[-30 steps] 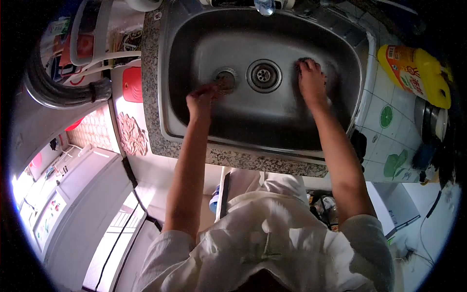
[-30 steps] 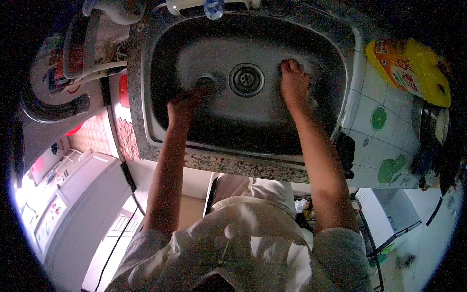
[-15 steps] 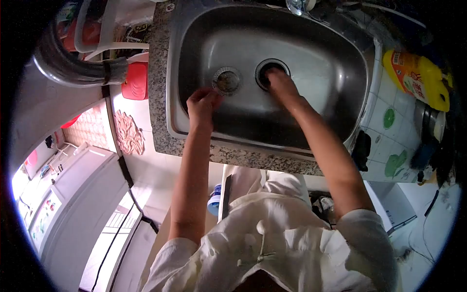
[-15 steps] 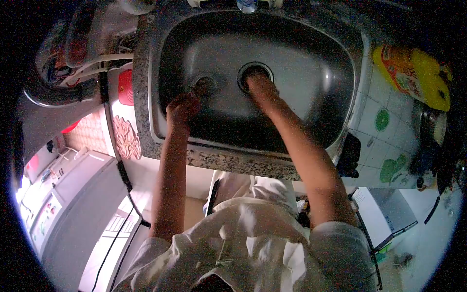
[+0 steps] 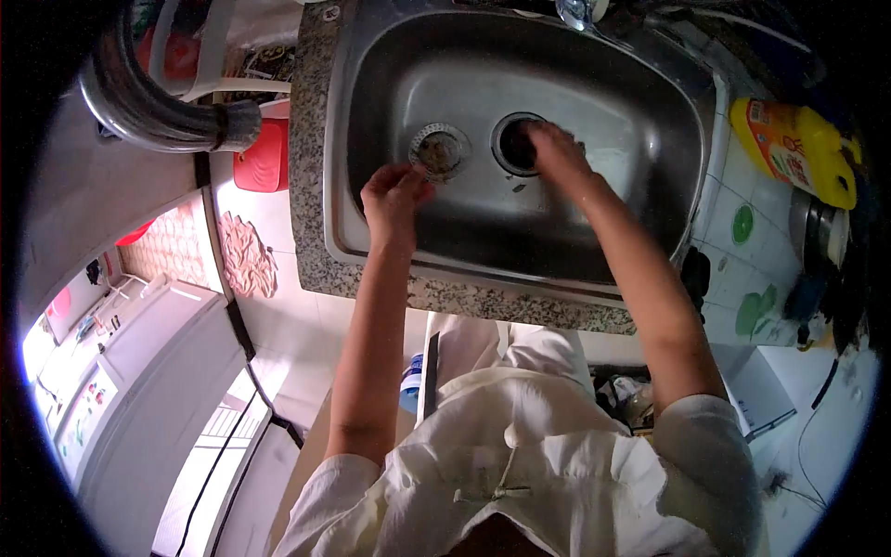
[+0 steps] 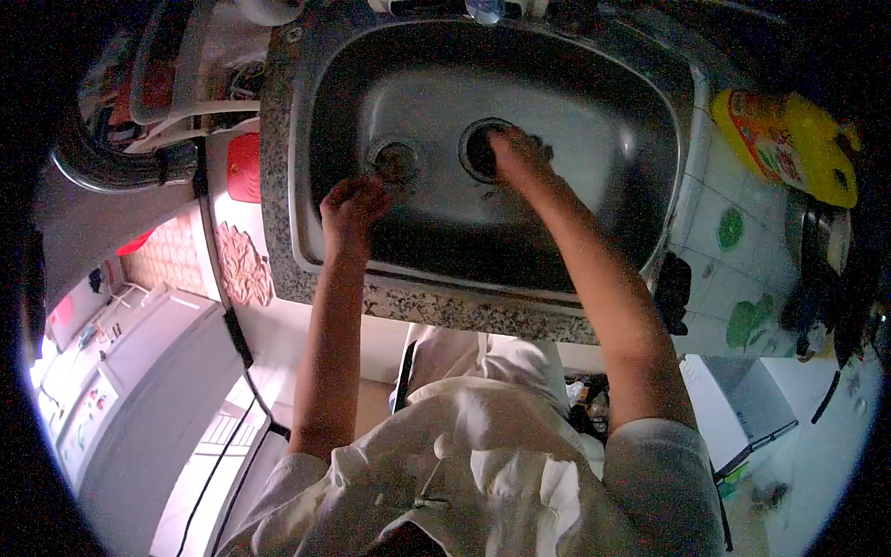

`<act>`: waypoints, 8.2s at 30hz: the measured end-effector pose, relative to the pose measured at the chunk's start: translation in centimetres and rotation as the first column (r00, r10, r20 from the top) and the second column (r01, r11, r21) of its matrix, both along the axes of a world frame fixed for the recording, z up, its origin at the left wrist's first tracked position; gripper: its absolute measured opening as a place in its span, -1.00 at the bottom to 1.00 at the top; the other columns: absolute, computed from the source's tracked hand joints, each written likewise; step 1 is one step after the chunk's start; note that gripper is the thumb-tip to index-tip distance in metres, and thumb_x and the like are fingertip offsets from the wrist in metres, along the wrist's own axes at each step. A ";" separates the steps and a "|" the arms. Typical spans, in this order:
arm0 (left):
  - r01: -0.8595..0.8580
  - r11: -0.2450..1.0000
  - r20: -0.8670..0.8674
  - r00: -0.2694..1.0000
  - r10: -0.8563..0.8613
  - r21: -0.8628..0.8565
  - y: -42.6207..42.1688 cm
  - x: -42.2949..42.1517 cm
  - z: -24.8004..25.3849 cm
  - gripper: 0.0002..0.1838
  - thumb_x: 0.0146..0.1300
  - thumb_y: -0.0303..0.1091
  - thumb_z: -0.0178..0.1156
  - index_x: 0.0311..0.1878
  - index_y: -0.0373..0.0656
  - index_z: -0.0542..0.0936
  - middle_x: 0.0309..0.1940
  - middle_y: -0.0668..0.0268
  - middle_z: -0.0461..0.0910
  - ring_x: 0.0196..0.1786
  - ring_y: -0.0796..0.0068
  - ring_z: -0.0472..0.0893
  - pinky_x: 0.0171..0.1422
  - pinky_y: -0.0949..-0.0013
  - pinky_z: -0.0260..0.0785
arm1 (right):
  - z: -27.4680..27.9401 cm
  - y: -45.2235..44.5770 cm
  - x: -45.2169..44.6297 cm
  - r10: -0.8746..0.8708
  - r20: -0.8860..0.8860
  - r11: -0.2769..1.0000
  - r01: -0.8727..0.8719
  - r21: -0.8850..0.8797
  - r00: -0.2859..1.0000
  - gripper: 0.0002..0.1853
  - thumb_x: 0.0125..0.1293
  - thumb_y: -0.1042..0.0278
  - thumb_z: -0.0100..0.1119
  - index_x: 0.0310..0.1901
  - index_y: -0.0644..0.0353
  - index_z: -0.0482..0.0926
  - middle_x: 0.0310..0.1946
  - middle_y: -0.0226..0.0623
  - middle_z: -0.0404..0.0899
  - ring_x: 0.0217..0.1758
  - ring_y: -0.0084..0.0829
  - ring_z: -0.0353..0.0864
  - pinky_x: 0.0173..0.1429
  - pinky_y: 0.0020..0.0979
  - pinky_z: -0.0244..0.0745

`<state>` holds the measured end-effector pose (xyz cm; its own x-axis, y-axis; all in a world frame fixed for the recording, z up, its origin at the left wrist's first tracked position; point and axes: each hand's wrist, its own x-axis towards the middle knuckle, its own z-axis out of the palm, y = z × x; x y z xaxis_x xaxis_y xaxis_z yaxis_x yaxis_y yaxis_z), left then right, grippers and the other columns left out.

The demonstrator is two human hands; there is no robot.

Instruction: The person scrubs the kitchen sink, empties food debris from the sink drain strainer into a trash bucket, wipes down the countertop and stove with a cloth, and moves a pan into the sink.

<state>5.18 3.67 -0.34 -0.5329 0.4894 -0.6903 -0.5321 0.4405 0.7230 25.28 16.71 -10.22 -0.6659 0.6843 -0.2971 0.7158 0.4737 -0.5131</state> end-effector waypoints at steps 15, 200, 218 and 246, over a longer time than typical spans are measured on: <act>-0.068 0.994 0.051 0.997 0.064 0.085 -0.5 0.1 0.5 -0.94 0.14 -0.50 0.16 -0.37 -0.24 0.46 -0.47 0.33 0.47 -0.40 0.47 0.52 -0.22 0.30 0.52 | -1.0 1.6 -0.6 -0.214 -0.128 0.961 0.186 -0.204 0.968 -0.73 0.05 0.50 0.06 -0.16 0.27 0.49 -0.19 -0.01 0.50 -0.07 -0.06 0.48 -0.06 -0.14 0.40; -0.651 0.722 0.320 0.753 0.575 0.235 -20.6 22.6 -1.8 -0.90 0.17 -0.50 0.10 -0.24 -0.27 0.45 -0.30 0.26 0.51 -0.23 0.41 0.56 -0.06 0.31 0.50 | 15.6 -21.3 6.2 0.203 -0.403 0.961 -0.260 -0.092 0.892 -0.75 0.14 0.50 -0.04 -0.13 0.33 0.47 -0.19 -0.06 0.49 -0.10 -0.07 0.46 -0.02 -0.23 0.35; -0.647 0.728 0.286 0.759 0.585 0.226 -21.5 22.6 -1.8 -0.89 0.19 -0.51 0.08 -0.23 -0.31 0.43 -0.31 0.26 0.47 -0.25 0.43 0.53 -0.11 0.35 0.51 | 15.3 -17.2 5.9 -0.093 -0.410 0.891 -0.108 -0.442 0.907 -0.70 0.13 0.49 0.02 -0.06 0.35 0.46 -0.13 -0.09 0.52 -0.07 -0.28 0.51 0.04 -0.36 0.34; -0.469 0.866 0.302 0.862 0.407 0.175 -20.8 26.5 -2.1 -0.89 0.16 -0.49 0.12 -0.26 -0.30 0.47 -0.34 0.29 0.49 -0.30 0.50 0.54 -0.15 0.38 0.52 | 15.1 -12.3 11.3 0.116 -0.350 0.773 -0.306 -0.556 0.929 -0.70 0.07 0.46 0.10 -0.12 0.37 0.48 -0.22 -0.16 0.55 -0.16 -0.35 0.53 -0.04 -0.41 0.38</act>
